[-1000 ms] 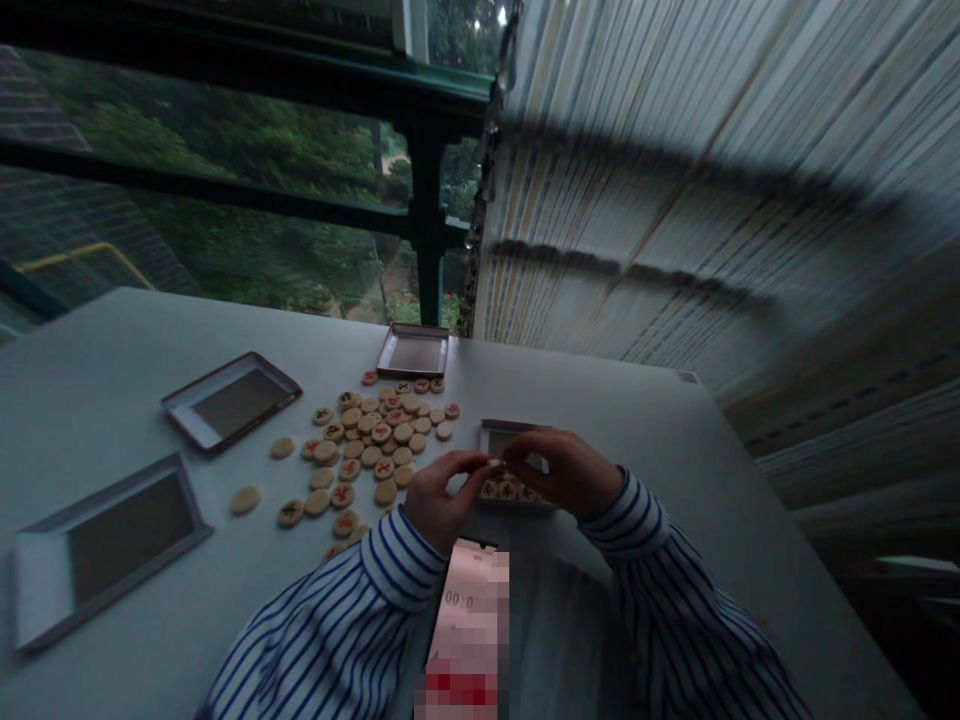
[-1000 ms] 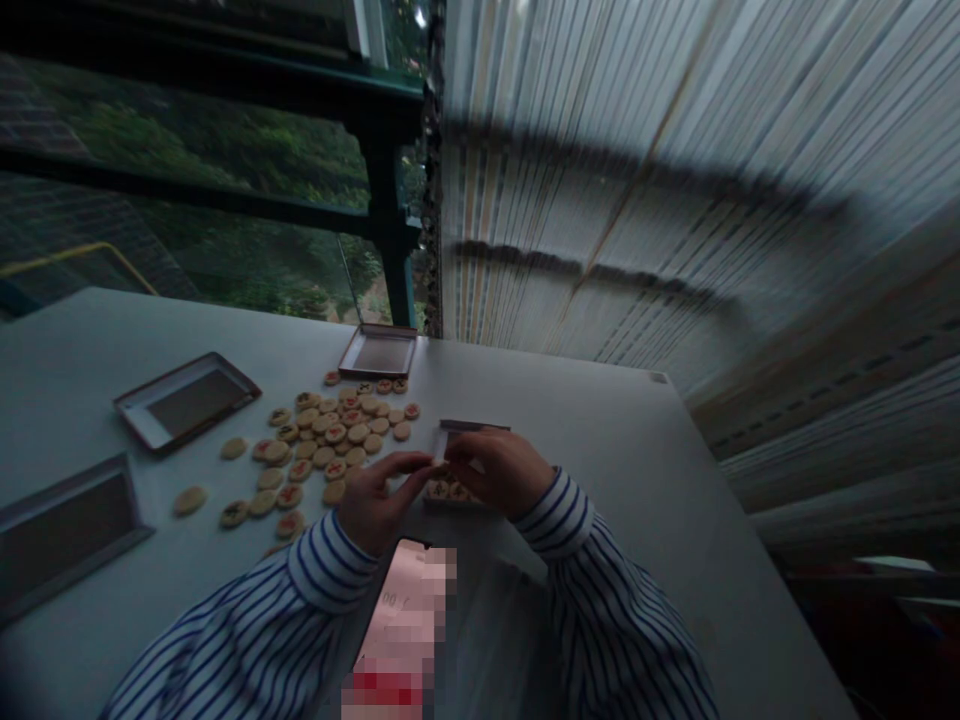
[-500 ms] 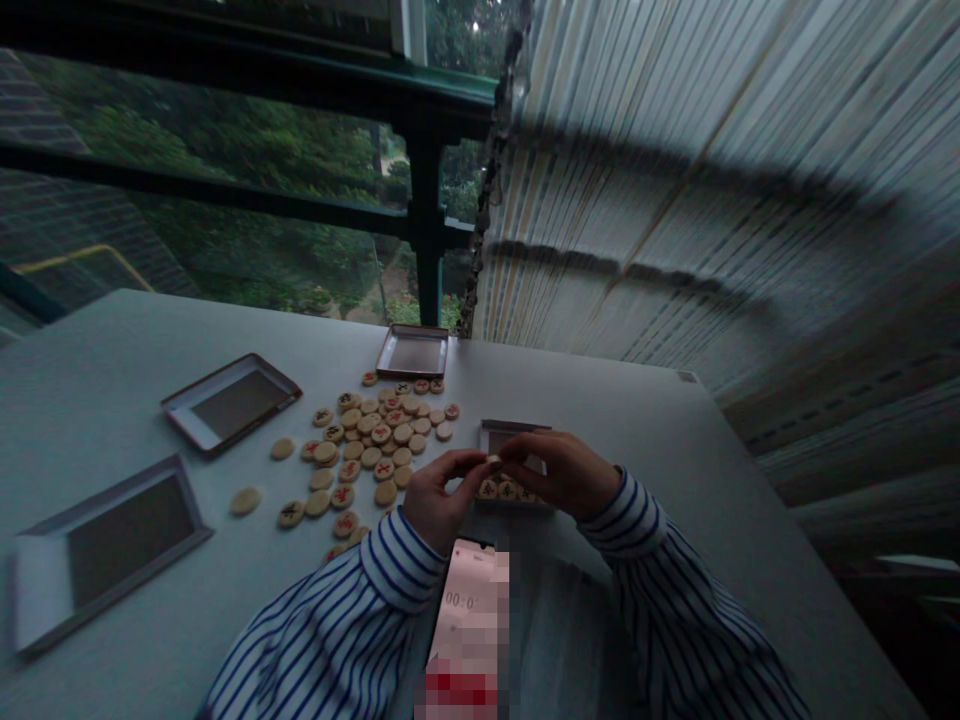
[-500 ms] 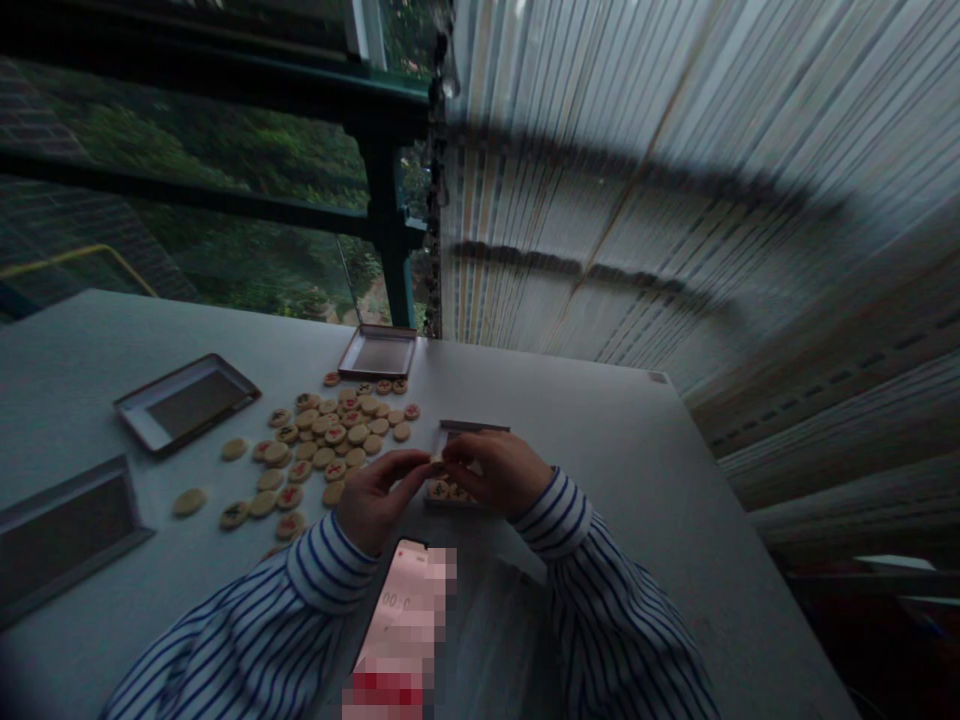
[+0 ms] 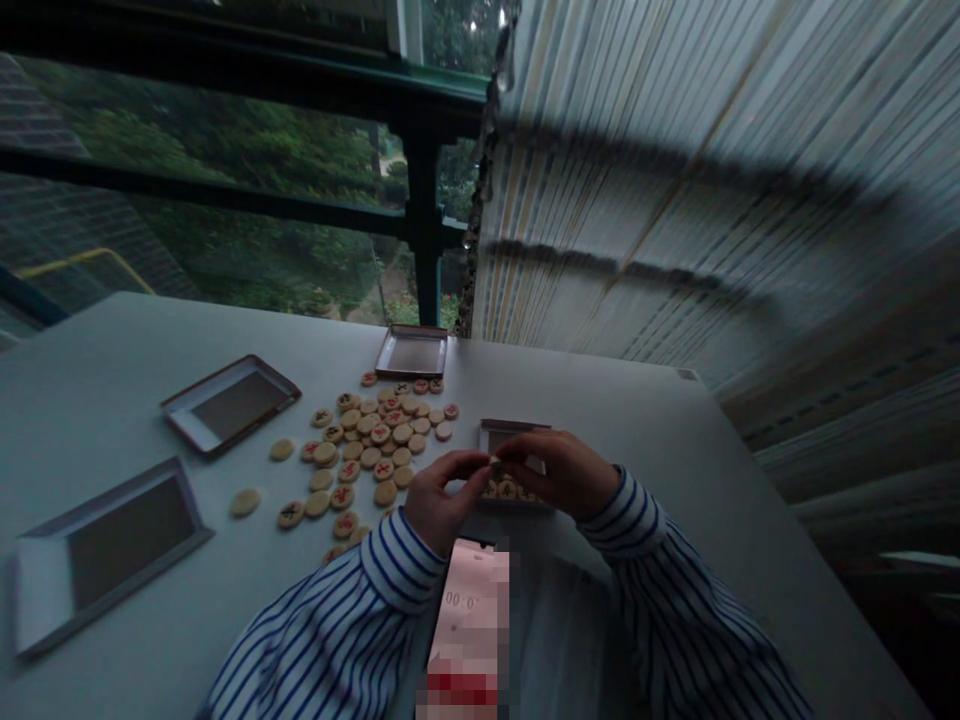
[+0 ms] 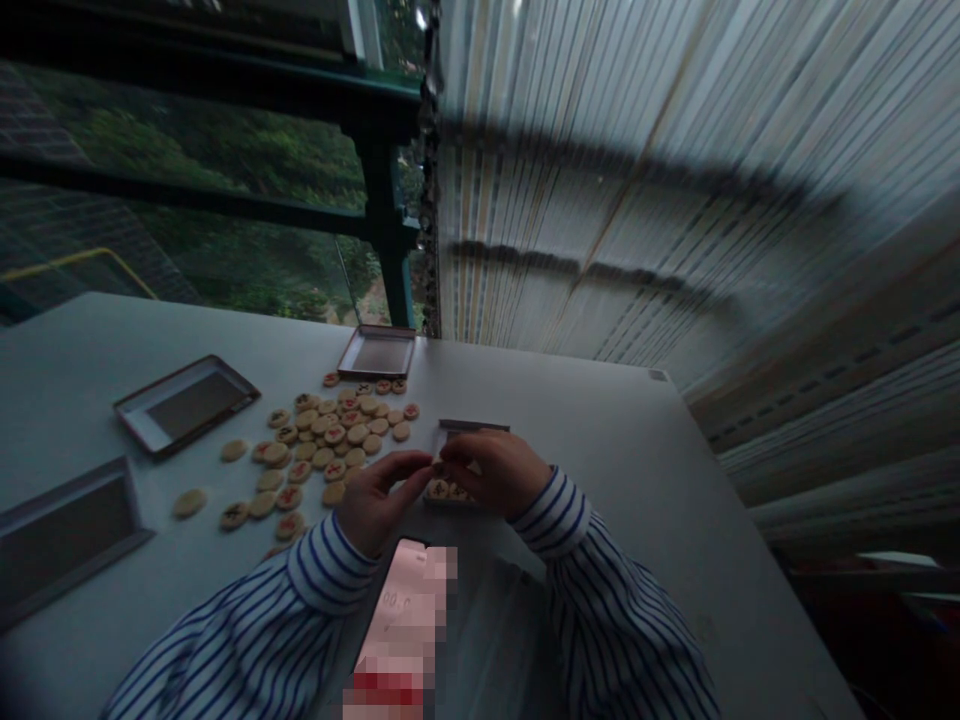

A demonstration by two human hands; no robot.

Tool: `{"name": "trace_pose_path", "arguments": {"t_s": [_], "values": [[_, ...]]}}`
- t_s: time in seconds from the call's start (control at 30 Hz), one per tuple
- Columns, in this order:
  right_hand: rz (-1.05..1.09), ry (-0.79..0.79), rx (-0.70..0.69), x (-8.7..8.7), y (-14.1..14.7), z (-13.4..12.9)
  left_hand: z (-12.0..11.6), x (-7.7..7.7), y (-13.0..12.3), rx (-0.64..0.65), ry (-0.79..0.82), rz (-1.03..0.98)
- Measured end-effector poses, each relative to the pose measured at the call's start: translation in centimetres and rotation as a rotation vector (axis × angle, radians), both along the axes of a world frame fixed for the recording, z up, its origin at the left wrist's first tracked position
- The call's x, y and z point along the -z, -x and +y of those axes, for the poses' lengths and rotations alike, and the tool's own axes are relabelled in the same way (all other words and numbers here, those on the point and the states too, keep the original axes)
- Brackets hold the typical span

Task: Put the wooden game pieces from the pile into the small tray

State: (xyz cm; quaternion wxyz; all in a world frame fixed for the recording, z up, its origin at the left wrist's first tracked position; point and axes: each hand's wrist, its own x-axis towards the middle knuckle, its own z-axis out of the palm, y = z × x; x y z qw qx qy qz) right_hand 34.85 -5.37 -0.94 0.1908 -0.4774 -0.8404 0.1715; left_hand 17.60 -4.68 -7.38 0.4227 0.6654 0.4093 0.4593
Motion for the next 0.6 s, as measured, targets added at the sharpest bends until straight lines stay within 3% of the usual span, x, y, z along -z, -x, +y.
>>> {"name": "trace_pose_path", "arguments": {"t_s": [0.6], "values": [[-0.017, -0.034, -0.032, 0.16, 0.16, 0.01, 0.06, 0.18, -0.08, 0.004, 0.007, -0.022]]}}
